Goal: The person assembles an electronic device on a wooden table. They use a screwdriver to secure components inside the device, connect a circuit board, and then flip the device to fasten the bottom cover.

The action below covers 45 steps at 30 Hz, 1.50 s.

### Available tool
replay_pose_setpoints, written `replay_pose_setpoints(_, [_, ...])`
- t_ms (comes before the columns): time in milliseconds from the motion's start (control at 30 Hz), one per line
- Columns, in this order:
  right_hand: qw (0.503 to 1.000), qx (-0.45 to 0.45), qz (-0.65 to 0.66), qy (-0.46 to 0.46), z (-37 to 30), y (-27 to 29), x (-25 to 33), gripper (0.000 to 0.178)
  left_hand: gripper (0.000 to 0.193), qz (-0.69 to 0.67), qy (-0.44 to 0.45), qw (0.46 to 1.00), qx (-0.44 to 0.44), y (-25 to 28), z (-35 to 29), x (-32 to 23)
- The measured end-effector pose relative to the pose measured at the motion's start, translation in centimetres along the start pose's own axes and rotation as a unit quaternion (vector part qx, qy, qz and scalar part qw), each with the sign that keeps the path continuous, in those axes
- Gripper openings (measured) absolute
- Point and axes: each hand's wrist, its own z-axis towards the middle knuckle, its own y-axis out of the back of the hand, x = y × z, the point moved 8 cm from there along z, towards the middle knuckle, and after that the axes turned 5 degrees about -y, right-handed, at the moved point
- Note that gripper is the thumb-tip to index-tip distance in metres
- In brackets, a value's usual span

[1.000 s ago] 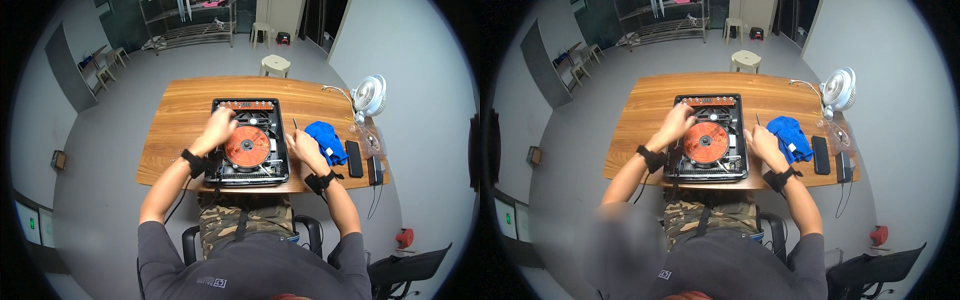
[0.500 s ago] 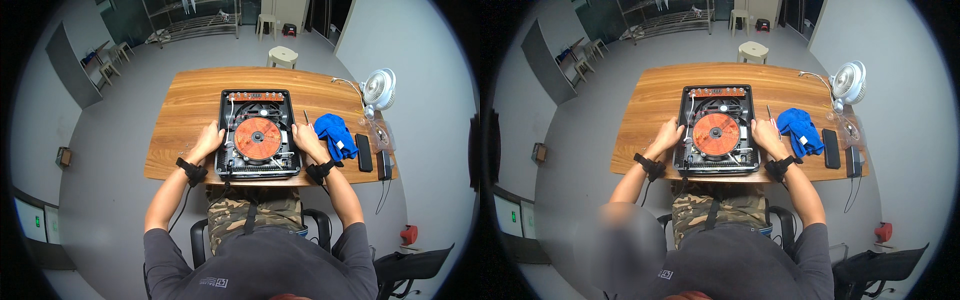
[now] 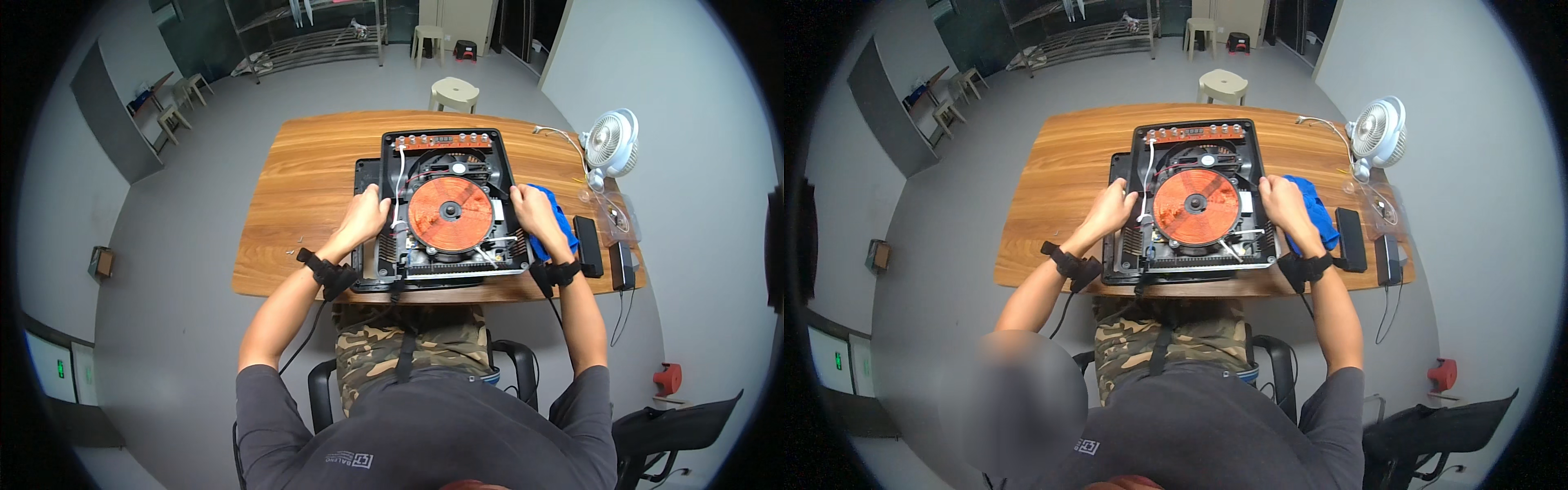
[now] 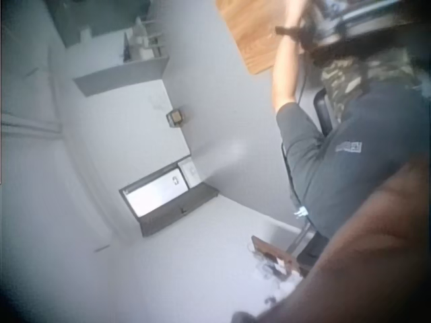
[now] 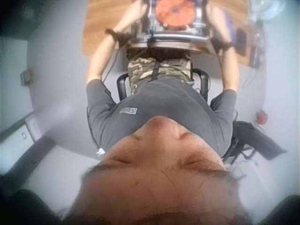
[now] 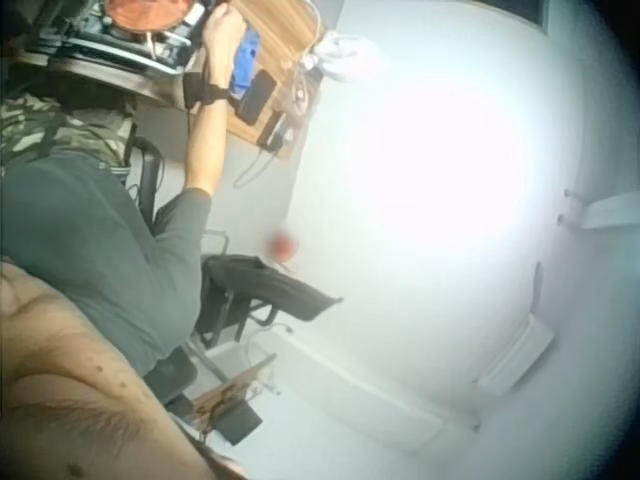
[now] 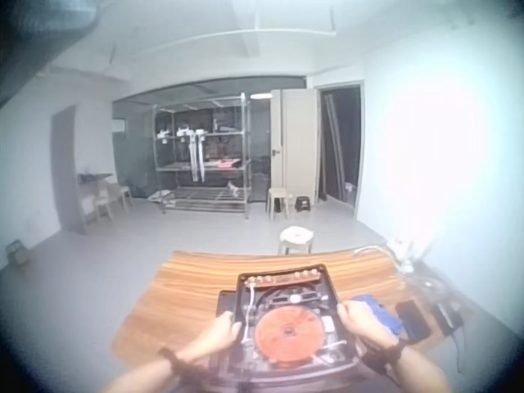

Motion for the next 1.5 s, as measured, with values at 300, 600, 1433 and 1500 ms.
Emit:
replay_pose_setpoints(300, [0.999,0.000,-0.023,-0.049,-1.1,8.0,-6.4,0.040,0.038,-0.024,-0.023,0.993,0.110,-8.8,2.6,-6.5])
replay_pose_setpoints(600, [0.999,-0.026,-0.007,-0.040,-1.6,9.6,-8.1,0.038,0.040,-0.015,-0.054,0.987,0.153,-13.6,3.8,-7.3])
replay_pose_setpoints(1433, [0.990,0.085,0.094,0.065,2.2,11.1,1.8,0.044,0.047,0.207,-0.190,0.937,0.206,-14.5,3.4,-8.6])
replay_pose_setpoints(1500, [0.985,0.104,0.111,0.078,2.3,11.0,4.1,0.044,0.046,0.233,-0.204,0.923,0.228,-14.2,3.0,-9.6])
